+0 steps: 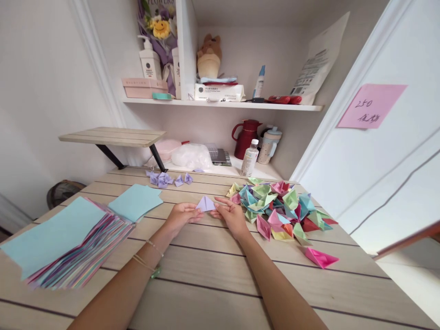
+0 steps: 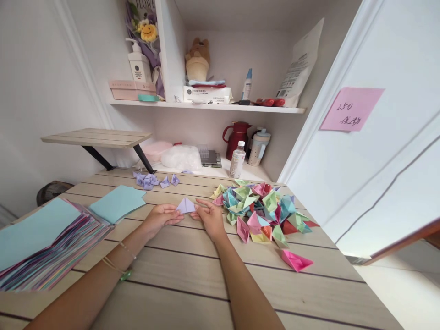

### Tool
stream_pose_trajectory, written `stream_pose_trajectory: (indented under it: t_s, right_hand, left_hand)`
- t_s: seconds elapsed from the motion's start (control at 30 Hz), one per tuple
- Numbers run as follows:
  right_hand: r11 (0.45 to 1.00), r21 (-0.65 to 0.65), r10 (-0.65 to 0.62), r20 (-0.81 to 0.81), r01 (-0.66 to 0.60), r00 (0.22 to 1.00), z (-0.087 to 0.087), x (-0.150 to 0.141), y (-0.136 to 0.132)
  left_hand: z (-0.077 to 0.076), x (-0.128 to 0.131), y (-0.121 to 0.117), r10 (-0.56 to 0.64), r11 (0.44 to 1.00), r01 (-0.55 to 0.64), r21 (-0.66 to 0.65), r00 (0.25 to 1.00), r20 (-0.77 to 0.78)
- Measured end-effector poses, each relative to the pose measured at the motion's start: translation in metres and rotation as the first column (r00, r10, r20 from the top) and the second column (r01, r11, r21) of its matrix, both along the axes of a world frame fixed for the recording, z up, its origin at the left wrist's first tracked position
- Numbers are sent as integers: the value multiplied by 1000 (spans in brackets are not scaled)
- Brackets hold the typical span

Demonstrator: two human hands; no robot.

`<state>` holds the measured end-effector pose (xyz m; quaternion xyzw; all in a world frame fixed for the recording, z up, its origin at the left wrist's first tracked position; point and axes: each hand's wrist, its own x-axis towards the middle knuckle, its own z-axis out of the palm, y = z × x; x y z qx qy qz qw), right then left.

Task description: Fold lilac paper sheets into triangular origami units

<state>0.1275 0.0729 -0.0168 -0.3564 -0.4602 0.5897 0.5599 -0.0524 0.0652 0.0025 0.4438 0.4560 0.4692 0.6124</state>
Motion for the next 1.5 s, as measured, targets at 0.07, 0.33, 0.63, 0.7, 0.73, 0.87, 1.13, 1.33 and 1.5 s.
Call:
stream_pose_trajectory:
  t_s: [0.07,0.33,0.63,0.7,0.73,0.87,1.13,1.33,1.5]
  right_hand:
    - [1000,9,-26,-3,26,1000,0,0,0]
    - [995,40,-94,-12,95,995,1,0,0]
    - [984,170,-86,171,57,982,3,-1,-3]
    - [983,181,-51,193,16,980,3,-1,-4]
    - [982,186,-34,200,-4,979,3,-1,-4]
    - [977,209,1,224,-49,975,2,-2,-5]
    - [976,211,-2,256,-54,967,5,-4,-8]
    - [980,192,-4,283,-53,959,2,-4,-6]
    - [971,237,-98,373,7,923,-1,-4,-3]
  left_hand:
    - [0,1,0,-5,1000,5,13,1000,12]
    - [2,-3,0,-119,993,118,-12,987,-111]
    - [1,0,0,-125,991,127,33,990,-61]
    - [1,0,0,-112,993,114,25,991,-67]
    - [1,0,0,-105,994,107,19,992,-65]
    - [2,0,0,-100,995,100,0,994,-39]
    - [-4,-3,5,-142,989,142,37,990,-25]
    - [-1,-1,2,-115,993,116,30,993,-34]
    - [4,1,-2,-99,995,100,25,994,-36]
